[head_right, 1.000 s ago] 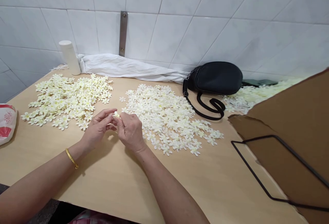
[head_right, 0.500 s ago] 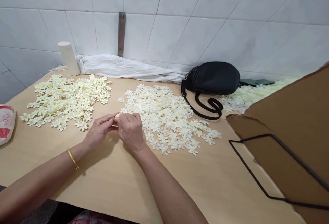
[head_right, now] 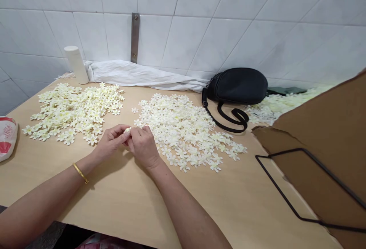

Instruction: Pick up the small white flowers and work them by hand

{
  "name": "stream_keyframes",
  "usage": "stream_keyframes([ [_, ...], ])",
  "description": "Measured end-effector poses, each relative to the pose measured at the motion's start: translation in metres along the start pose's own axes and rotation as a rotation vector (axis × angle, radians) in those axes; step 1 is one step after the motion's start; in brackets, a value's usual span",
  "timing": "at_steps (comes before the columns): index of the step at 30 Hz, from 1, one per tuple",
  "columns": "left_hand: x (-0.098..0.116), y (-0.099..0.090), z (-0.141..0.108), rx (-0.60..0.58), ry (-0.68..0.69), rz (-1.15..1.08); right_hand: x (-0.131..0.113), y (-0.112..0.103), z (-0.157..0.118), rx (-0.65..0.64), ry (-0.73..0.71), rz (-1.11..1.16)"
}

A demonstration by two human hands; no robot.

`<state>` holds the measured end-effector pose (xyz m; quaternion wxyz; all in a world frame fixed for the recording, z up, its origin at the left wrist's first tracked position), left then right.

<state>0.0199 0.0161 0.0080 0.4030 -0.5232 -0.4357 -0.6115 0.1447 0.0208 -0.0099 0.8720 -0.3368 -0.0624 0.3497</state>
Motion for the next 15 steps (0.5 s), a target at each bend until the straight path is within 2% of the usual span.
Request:
stream_keyframes([
  [4, -0.001, -0.003, -0.001, 0.020, 0.046, 0.103, -0.003, -0.004, -0.001, -0.033, 0.106, 0.122],
  [9, 0.000, -0.008, -0.003, 0.064, 0.164, 0.387, -0.007, -0.012, 0.001, -0.205, 0.248, 0.330],
  [12, 0.002, -0.010, -0.002, 0.099, 0.191, 0.502, -0.005, -0.017, 0.002, -0.282, 0.332, 0.399],
  [15, 0.005, -0.012, -0.002, 0.118, 0.162, 0.486, 0.001, -0.020, 0.003, -0.227, 0.457, 0.497],
])
Point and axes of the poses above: each hand's wrist, its own z-axis towards the middle knuckle, its own y-axis out of the palm, x = y × z, the point moved 1 cm from there along z, towards the middle knuckle
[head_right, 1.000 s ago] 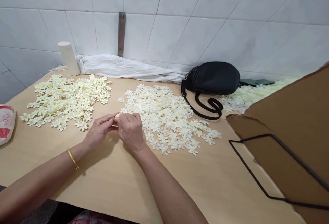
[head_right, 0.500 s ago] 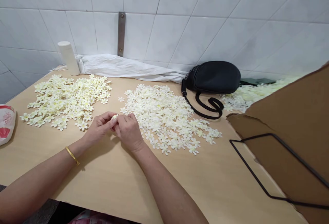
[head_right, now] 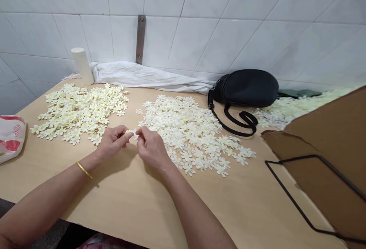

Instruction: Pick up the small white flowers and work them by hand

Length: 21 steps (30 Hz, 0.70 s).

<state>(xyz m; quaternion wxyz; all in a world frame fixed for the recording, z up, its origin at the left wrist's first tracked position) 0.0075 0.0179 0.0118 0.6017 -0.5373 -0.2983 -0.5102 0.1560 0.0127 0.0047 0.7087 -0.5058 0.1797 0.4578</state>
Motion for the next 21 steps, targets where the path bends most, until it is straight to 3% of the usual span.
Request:
stream_keyframes([
  [4, 0.004, -0.002, 0.000, -0.035, -0.081, -0.146, 0.004, 0.001, 0.003, 0.074, 0.115, 0.397],
  [10, 0.014, 0.004, -0.006, -0.199, -0.092, -0.317, -0.007, 0.015, -0.001, -0.307, 0.250, 0.858],
  [12, 0.014, 0.005, -0.007, -0.224, -0.123, -0.368, -0.011, 0.018, -0.002, -0.365, 0.254, 0.947],
  [16, 0.008, 0.008, -0.007, -0.285, -0.214, -0.546, -0.010, 0.023, -0.004, -0.252, 0.295, 0.993],
  [21, 0.002, 0.016, -0.007, -0.319, -0.312, -0.820, -0.005, 0.028, -0.004, -0.083, 0.295, 0.840],
])
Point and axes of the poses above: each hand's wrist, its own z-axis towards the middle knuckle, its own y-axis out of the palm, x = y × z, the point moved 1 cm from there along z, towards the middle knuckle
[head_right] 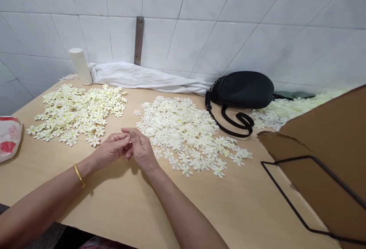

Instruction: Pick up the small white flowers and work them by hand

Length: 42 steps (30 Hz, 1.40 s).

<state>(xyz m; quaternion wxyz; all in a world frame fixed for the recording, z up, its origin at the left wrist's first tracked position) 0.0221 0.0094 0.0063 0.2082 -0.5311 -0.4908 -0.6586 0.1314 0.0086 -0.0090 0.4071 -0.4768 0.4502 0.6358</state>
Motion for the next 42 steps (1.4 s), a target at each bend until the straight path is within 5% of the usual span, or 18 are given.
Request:
stream_keyframes([
  [8, 0.001, -0.006, 0.001, -0.047, -0.071, -0.016, 0.001, 0.003, -0.002, 0.073, -0.027, -0.037],
  [16, -0.004, -0.004, 0.002, 0.070, 0.038, 0.094, 0.000, 0.007, -0.003, 0.245, -0.193, -0.307],
  [24, 0.002, -0.022, 0.008, 0.115, -0.063, -0.020, -0.003, -0.004, 0.004, -0.121, -0.020, -0.022],
  [27, 0.000, -0.027, 0.008, 0.158, -0.045, -0.049, 0.000, -0.006, 0.005, -0.111, -0.183, -0.211],
  [32, -0.005, -0.019, 0.007, 0.101, -0.099, -0.213, -0.001, -0.012, 0.003, 0.107, -0.554, -0.654],
  [42, 0.003, -0.013, 0.005, 0.163, -0.103, -0.464, 0.003, -0.010, 0.004, 0.008, -0.680, -0.705],
])
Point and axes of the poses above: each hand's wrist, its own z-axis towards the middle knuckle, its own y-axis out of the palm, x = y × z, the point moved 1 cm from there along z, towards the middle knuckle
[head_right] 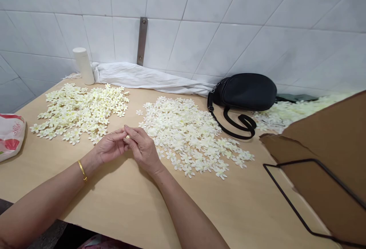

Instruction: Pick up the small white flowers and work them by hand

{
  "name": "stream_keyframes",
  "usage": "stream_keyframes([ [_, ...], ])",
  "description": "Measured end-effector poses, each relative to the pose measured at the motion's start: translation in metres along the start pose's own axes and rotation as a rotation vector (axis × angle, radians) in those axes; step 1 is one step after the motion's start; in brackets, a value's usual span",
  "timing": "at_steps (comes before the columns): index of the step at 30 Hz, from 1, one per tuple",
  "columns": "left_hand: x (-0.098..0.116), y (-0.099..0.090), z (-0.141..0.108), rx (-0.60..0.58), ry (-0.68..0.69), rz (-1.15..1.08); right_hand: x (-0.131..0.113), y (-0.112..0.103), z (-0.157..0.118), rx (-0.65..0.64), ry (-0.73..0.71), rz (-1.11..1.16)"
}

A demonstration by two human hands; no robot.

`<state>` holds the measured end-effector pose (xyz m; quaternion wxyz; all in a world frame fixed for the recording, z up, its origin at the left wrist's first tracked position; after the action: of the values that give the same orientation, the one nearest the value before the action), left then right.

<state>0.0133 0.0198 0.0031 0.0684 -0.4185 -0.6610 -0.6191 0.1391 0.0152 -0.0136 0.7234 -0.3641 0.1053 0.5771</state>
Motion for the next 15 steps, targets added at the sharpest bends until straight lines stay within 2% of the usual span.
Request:
stream_keyframes([
  [4, -0.0003, -0.0005, 0.0021, 0.051, 0.038, 0.005, -0.0004, -0.0009, -0.0009, 0.010, 0.007, -0.094],
  [6, -0.0003, -0.0015, 0.0031, 0.093, 0.059, -0.006, -0.0019, -0.0030, -0.0008, 0.058, -0.006, -0.208],
  [10, 0.0005, -0.0033, 0.0037, 0.238, 0.105, -0.014, -0.0079, -0.0043, -0.0009, 0.169, -0.147, -0.499],
  [12, 0.0001, -0.0024, 0.0030, 0.264, 0.109, 0.013, -0.0094, -0.0014, -0.0014, 0.140, -0.188, -0.566],
  [15, -0.0016, 0.0011, 0.0013, 0.235, 0.111, 0.032, -0.0077, 0.0046, -0.0021, 0.038, -0.161, -0.583],
])
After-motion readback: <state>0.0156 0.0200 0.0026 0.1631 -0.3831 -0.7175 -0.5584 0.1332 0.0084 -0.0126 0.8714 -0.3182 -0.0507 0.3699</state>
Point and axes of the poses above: each hand's wrist, its own z-axis towards the middle knuckle, its own y-axis out of the palm, x = y × z, the point moved 1 cm from there along z, towards the middle knuckle
